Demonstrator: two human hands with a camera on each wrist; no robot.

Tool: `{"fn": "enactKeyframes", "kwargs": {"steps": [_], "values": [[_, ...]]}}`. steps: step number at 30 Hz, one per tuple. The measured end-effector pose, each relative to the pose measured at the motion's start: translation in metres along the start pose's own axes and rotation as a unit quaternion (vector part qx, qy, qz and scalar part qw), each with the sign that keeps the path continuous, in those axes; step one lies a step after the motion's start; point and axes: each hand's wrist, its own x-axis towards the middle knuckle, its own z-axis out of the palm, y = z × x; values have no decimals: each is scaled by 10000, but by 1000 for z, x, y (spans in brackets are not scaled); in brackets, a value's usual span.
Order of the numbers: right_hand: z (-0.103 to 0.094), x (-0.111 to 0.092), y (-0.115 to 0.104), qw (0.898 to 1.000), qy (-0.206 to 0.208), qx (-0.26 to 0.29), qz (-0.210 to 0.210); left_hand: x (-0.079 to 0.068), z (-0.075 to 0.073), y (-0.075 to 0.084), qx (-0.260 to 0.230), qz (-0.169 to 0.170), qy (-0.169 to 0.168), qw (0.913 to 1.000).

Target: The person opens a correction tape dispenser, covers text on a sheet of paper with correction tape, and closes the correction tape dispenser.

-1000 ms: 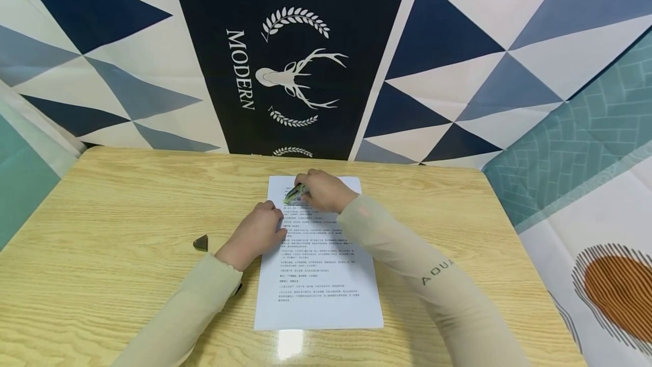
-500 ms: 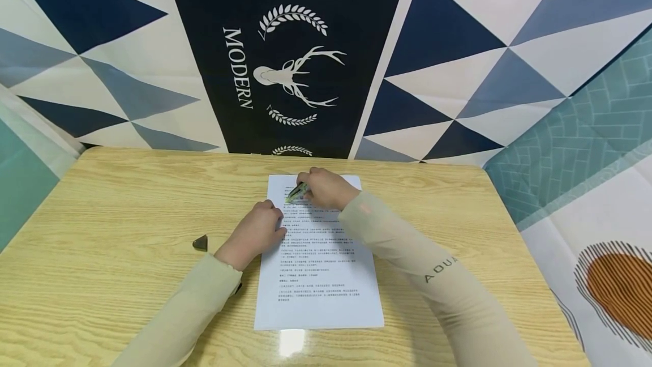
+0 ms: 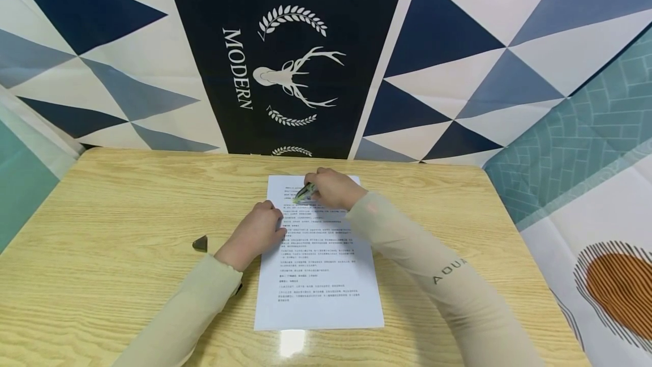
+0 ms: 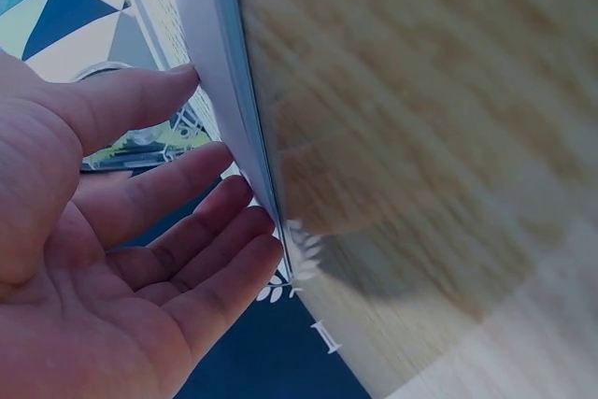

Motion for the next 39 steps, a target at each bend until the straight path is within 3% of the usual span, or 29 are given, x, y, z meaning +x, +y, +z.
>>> {"fn": "enactKeyframes", "kwargs": {"steps": [18, 39], "values": [[-1, -14, 20, 9998, -69, -94, 137, -2, -2, 2, -29, -95, -64, 9999], [1, -17, 26, 10000, -4, 55, 72, -2, -2, 4, -8, -109, -86, 9999]]}}
